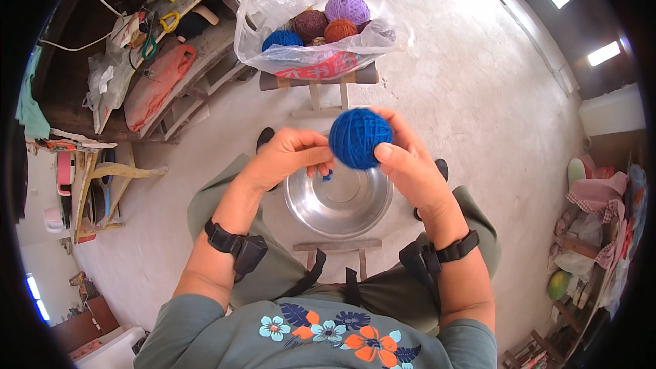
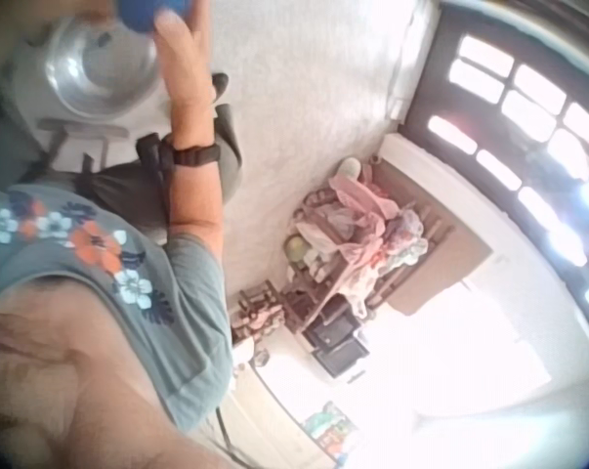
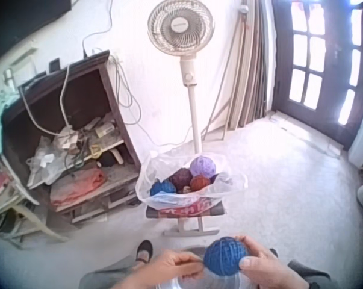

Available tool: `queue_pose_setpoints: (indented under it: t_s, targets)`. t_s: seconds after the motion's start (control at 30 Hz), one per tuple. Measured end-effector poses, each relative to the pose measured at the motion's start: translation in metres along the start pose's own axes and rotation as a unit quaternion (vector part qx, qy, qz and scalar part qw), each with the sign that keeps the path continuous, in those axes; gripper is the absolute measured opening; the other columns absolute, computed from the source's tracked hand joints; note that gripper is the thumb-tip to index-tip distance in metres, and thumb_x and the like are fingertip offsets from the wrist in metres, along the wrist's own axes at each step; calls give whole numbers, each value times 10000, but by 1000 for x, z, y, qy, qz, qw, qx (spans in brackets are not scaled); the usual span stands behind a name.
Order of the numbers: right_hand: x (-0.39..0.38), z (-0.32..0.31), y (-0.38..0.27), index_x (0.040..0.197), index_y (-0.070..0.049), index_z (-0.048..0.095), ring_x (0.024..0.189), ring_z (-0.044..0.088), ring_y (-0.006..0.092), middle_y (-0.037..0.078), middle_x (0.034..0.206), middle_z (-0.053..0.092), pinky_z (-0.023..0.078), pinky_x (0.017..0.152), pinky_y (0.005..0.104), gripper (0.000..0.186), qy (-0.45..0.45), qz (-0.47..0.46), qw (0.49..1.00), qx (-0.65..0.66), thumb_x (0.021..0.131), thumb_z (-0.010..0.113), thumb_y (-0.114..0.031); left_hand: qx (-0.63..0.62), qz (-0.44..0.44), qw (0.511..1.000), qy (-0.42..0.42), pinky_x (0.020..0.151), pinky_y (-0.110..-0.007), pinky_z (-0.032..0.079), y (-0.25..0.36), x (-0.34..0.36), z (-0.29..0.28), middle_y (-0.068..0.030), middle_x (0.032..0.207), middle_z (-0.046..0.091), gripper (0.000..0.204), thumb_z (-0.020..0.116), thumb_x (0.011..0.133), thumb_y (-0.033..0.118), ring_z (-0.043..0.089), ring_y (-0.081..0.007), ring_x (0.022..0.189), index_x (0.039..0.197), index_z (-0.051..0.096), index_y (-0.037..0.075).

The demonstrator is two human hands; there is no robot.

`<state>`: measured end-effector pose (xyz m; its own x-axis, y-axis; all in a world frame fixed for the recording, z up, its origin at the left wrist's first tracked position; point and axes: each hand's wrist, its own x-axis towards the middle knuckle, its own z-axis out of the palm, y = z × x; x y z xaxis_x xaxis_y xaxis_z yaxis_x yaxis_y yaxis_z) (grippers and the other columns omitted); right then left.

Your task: The person winds a length of blue yarn around their fingers and then onto a growing ball by hand over a metal bowl.

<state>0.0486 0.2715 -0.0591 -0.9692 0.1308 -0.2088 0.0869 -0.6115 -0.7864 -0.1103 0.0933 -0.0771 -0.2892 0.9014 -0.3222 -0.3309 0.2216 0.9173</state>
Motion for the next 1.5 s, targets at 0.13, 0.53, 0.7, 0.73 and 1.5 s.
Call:
queue_pose_setpoints:
  t_s: [0.13,0.53,0.7,0.73,1.5]
  targets:
    - [7,-1,5,1361,-28,383,1125,575,178,128,1218,582,442,1004,340,686,81,-64,994,-19,824,758,-229,49,-65,993,-85,599,-213,462,-4,-3,5,-21,809,689,221,670,925,212,618,-64,709,982,710,2]
    - [0,10,5,1351,-17,497,1116,575,153,66,1208,603,449,997,314,647,-55,41,983,-169,798,767,-215,25,80,996,26,685,-234,474,5,-8,-7,-1,830,649,90,711,879,126,580,-81,761,901,681,43]
    - [1,10,10,1348,13,487,1140,563,161,83,1218,599,433,1017,322,680,-20,34,986,-162,785,775,-236,3,107,993,57,707,-236,474,1,-4,-7,4,842,651,124,707,903,175,572,-85,767,900,683,54]
    - [1,11,10,1346,16,488,1136,563,160,83,1217,600,432,1017,322,672,-18,39,985,-165,792,771,-242,1,106,993,57,707,-236,474,0,-4,-8,4,842,651,124,707,903,175,572,-85,767,900,683,54]
    - [11,2,21,1253,23,524,818,635,123,95,1050,637,551,769,280,548,89,74,990,-80,919,670,-386,400,400,810,154,811,-333,450,3,-4,-2,-42,900,636,163,773,778,64,552,-218,910,928,712,68]
